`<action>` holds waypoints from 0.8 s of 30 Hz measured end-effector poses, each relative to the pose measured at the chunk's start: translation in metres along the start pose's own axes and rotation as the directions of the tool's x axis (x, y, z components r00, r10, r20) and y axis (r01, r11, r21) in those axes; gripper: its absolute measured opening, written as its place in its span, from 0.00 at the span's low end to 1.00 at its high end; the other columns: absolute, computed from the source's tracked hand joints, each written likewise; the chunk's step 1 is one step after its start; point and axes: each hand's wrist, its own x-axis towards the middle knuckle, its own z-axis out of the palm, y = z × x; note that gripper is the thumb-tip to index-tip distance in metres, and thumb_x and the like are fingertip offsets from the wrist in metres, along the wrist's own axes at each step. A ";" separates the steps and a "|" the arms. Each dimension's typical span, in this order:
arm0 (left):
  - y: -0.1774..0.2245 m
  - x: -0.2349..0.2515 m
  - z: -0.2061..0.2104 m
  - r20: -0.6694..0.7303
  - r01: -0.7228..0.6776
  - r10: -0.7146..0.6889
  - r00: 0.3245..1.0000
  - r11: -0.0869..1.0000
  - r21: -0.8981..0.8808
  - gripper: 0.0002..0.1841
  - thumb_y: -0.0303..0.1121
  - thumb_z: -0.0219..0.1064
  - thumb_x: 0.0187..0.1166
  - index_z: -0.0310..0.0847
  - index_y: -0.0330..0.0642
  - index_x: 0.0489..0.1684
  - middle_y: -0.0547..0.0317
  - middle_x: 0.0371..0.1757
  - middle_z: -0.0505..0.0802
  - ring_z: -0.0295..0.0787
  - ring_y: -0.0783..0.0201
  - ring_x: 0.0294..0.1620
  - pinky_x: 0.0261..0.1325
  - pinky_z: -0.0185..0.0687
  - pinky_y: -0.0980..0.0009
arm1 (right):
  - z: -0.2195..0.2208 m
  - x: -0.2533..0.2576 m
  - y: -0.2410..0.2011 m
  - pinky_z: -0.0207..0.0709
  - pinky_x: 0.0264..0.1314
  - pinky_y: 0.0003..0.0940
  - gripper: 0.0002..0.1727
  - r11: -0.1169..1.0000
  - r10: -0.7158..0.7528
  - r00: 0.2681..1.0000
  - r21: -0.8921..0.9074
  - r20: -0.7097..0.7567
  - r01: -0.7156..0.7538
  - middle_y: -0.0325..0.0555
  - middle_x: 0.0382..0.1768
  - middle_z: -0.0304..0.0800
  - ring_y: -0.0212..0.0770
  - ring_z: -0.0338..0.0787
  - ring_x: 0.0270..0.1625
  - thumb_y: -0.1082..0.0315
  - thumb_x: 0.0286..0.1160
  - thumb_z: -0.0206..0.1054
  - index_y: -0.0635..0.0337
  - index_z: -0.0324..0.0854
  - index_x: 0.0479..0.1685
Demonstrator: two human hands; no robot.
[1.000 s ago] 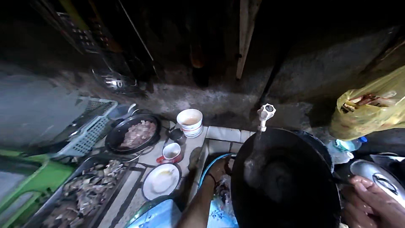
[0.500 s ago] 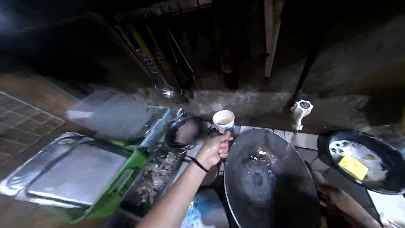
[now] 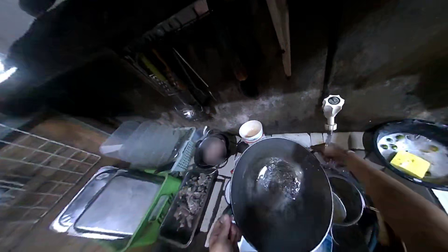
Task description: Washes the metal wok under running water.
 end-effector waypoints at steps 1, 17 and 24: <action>-0.008 0.008 0.007 -0.033 0.004 -0.004 0.999 1.000 0.014 0.18 0.32 0.43 0.93 0.78 0.45 0.34 0.74 0.09 0.74 0.69 0.77 0.09 0.18 0.72 0.78 | -0.011 -0.020 0.001 0.72 0.29 0.31 0.15 0.989 0.029 0.999 0.148 -0.043 -0.022 0.42 0.26 0.76 0.33 0.72 0.23 0.61 0.91 0.56 0.66 0.81 0.52; -0.042 0.122 0.102 0.119 0.598 -0.701 0.703 0.673 0.435 0.19 0.41 0.48 0.95 0.75 0.40 0.34 0.70 0.10 0.66 0.56 0.75 0.05 0.10 0.61 0.79 | -0.048 -0.219 0.144 0.85 0.31 0.33 0.26 0.538 0.243 0.970 0.835 -0.027 -0.112 0.37 0.23 0.82 0.35 0.84 0.24 0.52 0.94 0.34 0.53 0.77 0.40; -0.025 0.145 0.113 0.103 0.144 -0.221 0.970 0.860 0.490 0.17 0.40 0.60 0.91 0.84 0.32 0.44 0.61 0.21 0.77 0.67 0.70 0.15 0.22 0.71 0.74 | -0.030 -0.193 0.131 0.76 0.20 0.28 0.25 0.552 0.144 0.989 0.832 -0.042 -0.045 0.29 0.07 0.64 0.28 0.68 0.10 0.54 0.94 0.44 0.48 0.71 0.22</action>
